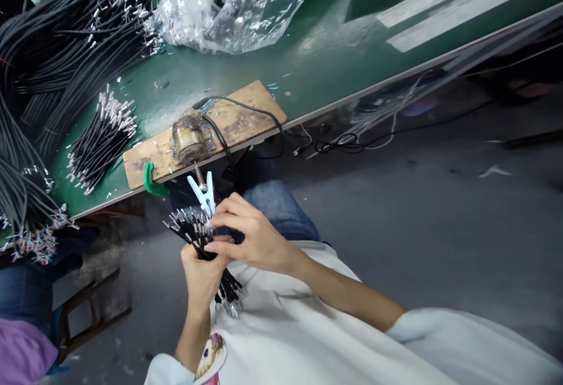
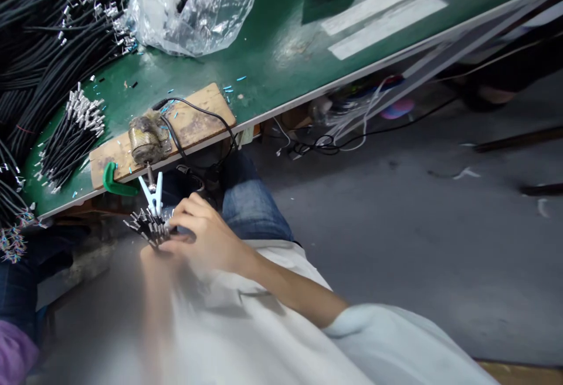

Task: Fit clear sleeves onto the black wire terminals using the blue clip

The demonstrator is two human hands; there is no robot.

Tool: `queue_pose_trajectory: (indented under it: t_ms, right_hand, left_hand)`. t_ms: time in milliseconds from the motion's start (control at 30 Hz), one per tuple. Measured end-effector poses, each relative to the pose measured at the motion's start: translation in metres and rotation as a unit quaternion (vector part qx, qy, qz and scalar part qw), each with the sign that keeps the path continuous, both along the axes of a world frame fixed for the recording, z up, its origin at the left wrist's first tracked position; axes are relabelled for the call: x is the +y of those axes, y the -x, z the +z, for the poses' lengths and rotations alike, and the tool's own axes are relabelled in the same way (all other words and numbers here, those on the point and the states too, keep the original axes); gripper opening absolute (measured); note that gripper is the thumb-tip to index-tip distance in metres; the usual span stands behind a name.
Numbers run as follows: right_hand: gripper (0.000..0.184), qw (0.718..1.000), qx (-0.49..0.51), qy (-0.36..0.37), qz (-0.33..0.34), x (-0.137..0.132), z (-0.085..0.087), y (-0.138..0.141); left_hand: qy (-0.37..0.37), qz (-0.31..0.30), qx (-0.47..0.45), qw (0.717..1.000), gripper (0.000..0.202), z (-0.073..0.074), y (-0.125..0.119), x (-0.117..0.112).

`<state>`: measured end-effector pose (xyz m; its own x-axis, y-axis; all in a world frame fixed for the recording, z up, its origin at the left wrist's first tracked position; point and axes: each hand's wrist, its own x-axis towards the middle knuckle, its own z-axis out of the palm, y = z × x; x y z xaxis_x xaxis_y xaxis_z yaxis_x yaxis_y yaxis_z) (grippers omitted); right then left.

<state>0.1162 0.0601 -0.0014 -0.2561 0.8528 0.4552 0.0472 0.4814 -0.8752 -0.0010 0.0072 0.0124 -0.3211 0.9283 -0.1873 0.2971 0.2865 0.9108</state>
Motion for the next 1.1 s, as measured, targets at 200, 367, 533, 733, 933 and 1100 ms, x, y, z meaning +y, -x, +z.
queue_pose_trajectory:
  t_ms: [200, 367, 533, 733, 933, 1100]
  right_hand:
    - [0.018, 0.997, 0.069, 0.043, 0.006, -0.011, -0.002, -0.002]
    - [0.024, 0.996, 0.079, 0.037, -0.021, -0.012, -0.004, -0.002]
    - [0.024, 0.987, 0.064, -0.041, -0.138, -0.015, 0.002, 0.008]
    - [0.018, 0.98, 0.188, 0.063, 0.008, -0.009, -0.007, 0.008]
    - [0.021, 0.947, 0.252, 0.176, 0.093, 0.0, -0.011, 0.001]
    - [0.009, 0.969, 0.197, 0.128, 0.082, 0.003, -0.004, -0.004]
  left_hand:
    - [-0.013, 0.031, 0.004, 0.999, 0.01, -0.002, -0.001, -0.005]
    - [-0.028, 0.077, -0.023, 0.996, 0.01, -0.003, 0.001, -0.008]
    - [-0.004, 0.077, -0.122, 0.989, 0.006, 0.001, -0.001, -0.007]
    - [0.009, 0.048, -0.182, 0.982, 0.034, 0.005, -0.003, -0.001]
    - [0.032, -0.006, -0.161, 0.986, 0.04, 0.0, 0.003, 0.0]
    - [0.03, -0.039, -0.166, 0.985, 0.041, 0.001, 0.008, 0.0]
